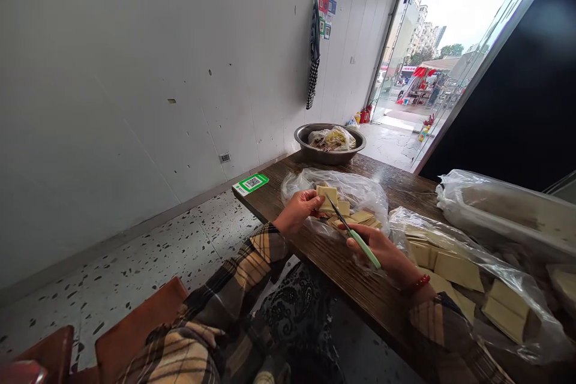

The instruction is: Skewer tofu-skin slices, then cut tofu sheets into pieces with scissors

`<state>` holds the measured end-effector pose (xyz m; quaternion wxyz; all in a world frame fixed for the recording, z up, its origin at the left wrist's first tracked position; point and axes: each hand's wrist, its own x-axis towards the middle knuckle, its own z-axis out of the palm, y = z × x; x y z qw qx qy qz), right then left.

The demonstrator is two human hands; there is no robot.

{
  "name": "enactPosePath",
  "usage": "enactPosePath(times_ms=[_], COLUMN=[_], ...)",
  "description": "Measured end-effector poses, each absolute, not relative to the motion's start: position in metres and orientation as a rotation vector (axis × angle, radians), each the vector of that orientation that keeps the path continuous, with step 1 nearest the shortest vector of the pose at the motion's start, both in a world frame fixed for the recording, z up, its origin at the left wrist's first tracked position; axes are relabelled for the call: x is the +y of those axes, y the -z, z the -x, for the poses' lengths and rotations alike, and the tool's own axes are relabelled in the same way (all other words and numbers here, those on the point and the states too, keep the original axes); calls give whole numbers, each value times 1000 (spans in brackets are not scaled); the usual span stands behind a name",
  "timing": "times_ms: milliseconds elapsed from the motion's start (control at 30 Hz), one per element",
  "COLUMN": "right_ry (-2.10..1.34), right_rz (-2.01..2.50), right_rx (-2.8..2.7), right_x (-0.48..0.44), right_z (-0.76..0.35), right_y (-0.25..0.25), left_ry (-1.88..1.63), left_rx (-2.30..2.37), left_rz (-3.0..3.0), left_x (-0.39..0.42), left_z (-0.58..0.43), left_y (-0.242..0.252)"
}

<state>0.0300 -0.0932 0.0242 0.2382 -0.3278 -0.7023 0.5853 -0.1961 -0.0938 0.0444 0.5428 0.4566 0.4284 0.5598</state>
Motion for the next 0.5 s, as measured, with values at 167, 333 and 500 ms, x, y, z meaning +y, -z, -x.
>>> enactPosePath(times_ms=[167, 333, 500], right_ry=[-1691, -1668, -1642], right_rz=[876, 862, 906], right_rx=[-1931, -1891, -1857], right_x=[-92, -94, -94], right_z=[-21, -23, -23], right_y=[-36, -34, -26], left_ry=[-1274, -1249, -1237], left_rx=[992, 985, 994], left_rz=[-1118, -1136, -1142], left_x=[-97, -96, -93], left_z=[198, 196, 194], left_y=[-51, -53, -54])
